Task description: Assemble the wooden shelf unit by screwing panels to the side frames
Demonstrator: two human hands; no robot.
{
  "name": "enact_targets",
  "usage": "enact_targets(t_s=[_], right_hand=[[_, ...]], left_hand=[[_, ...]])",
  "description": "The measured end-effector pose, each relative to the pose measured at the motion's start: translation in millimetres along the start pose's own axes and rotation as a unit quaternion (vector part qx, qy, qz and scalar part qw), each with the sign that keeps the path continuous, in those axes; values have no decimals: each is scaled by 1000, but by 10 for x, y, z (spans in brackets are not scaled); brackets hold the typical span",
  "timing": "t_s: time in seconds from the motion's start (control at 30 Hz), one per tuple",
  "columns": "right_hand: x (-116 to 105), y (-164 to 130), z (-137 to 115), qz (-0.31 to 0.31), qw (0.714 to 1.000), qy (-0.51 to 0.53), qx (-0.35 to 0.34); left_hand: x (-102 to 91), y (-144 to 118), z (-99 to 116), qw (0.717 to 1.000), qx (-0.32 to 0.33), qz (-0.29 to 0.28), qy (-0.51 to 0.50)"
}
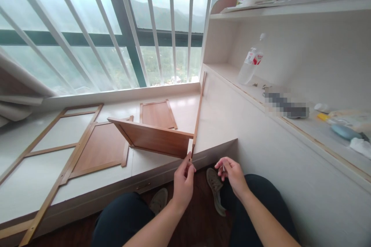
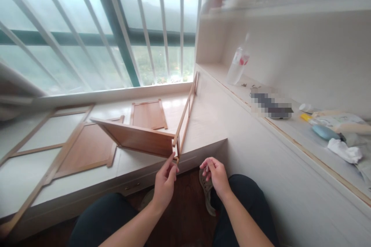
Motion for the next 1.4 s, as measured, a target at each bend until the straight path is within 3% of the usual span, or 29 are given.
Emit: enact_targets(t_s=[0.1, 0.2, 0.3, 0.4, 0.5, 0.6, 0.7, 0.77, 0.87, 1.0, 1.07, 1.17, 1.23, 1.33, 1.4], right_hand=[[132, -81, 299, -31, 998, -8, 48], [465, -166, 417, -128, 990, -48, 42], [819, -281, 395, -222, 967, -122, -16], [1098, -441, 273, -289, 941, -145, -104], [1298, -624, 184, -347, 924, -103, -121], [1431, -781, 187, -392, 909, -86, -110], [1507, -867, 249, -429, 887, -124, -121], [1545, -870, 286, -451, 869, -159, -128], [1615, -824, 298, -504, 820, -231, -144], [1696, -741, 308, -575, 720, -349, -172], [1694, -722, 365, -594, 670, -403, -190], [1610, -756, 549, -609, 604, -464, -223], [1516, -810, 706, -611, 588, -481, -223], [1395, -884, 882, -598, 622, -473, -179], [1353, -937, 933, -620, 618, -461, -145]], left_hand=[[-104, -60, 51, 998, 28, 0, 49], [-268, -159, 152, 993, 56, 9, 100], [-564, -344, 297, 984, 76, 34, 159], [-1000, -645, 441, 959, 111, 57, 253], [-1473, -1049, 515, 898, 169, 79, 399], [-1778, -1448, 464, 783, 223, 83, 574], [-1826, -1694, 327, 696, 238, 53, 675], [-1777, -1750, 260, 668, 234, 47, 705], [-1719, -1736, 225, 664, 215, 39, 715], [-1798, -1672, 301, 686, 227, -25, 691], [-1895, -1597, 385, 702, 233, -84, 667], [-2014, -1397, 537, 727, 255, -219, 599], [-2066, -1220, 634, 746, 271, -283, 538], [-2087, -974, 686, 763, 282, -325, 482], [-2071, -872, 657, 763, 276, -337, 478]])
Point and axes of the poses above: each hand's wrist, its own y-axis towards the middle knuckle, its own x-axis out of the palm, z = x × y, the point moved 4 cm from there along y, towards the middle knuckle, and after that the axes turned 7 degrees about z, right-handed, at the moved point
